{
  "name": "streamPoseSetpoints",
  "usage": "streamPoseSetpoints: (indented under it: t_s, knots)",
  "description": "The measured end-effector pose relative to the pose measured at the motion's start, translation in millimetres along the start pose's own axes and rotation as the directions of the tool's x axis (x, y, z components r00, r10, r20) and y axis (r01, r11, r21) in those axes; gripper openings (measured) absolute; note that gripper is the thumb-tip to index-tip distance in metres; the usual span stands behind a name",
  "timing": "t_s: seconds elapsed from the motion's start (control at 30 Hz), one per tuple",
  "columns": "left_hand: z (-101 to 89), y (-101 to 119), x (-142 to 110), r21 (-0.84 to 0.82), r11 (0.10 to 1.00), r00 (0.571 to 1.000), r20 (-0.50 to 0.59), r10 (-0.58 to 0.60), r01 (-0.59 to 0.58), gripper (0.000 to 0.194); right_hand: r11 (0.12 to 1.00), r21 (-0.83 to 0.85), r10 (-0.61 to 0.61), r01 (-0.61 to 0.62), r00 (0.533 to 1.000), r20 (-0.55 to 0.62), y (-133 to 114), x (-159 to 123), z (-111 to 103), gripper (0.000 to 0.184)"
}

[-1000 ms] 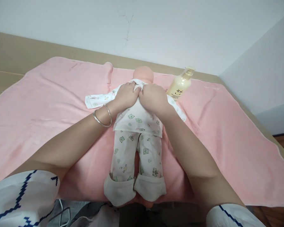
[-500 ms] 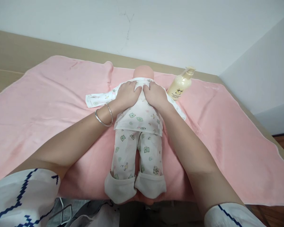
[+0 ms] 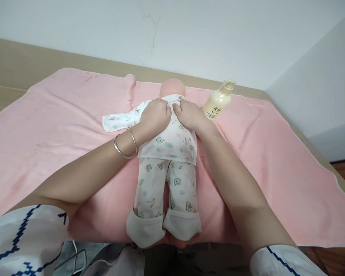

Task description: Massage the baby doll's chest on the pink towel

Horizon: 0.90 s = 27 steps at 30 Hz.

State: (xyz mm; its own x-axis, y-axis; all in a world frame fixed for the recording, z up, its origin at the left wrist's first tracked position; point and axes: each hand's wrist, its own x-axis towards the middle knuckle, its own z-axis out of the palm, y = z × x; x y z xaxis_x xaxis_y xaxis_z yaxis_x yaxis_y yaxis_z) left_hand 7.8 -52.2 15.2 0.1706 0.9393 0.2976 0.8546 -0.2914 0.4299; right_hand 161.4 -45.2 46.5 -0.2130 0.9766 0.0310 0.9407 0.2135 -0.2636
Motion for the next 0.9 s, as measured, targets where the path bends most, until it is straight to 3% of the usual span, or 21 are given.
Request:
streamPoseSetpoints:
  t_s: [0.27, 0.4, 0.63, 0.73, 0.9]
  knots:
    - [-3.8, -15.1, 10.8, -0.065, 0.998, 0.995, 0.092, 0.025, -0.019, 0.04, 0.969, -0.232, -0.088, 0.085, 0.996, 0.0, -22.5, -20.6, -9.3, 0.049]
    - [-1.7, -17.5, 12.5, -0.062, 0.997, 0.996, 0.082, 0.04, -0.035, 0.044, 0.993, -0.116, -0.022, 0.02, 1.0, -0.01, -21.0, -18.1, -8.7, 0.049]
    - [-7.0, 7.1, 0.6, 0.019, 0.998, 0.996, 0.071, 0.056, -0.058, 0.031, 0.996, 0.055, 0.076, -0.074, 0.997, -0.025, 0.5, 2.4, 4.0, 0.065]
    - [-6.9, 7.2, 0.9, -0.025, 0.997, 0.996, 0.053, 0.071, -0.07, 0.029, 0.996, 0.066, 0.062, -0.06, 0.998, -0.03, 3.1, 4.7, 6.3, 0.068]
    - [1.9, -10.3, 13.4, -0.116, 0.993, 0.997, 0.066, 0.043, -0.035, 0.032, 0.999, -0.012, 0.051, -0.051, 0.999, 0.008, -4.5, -1.0, 0.5, 0.068]
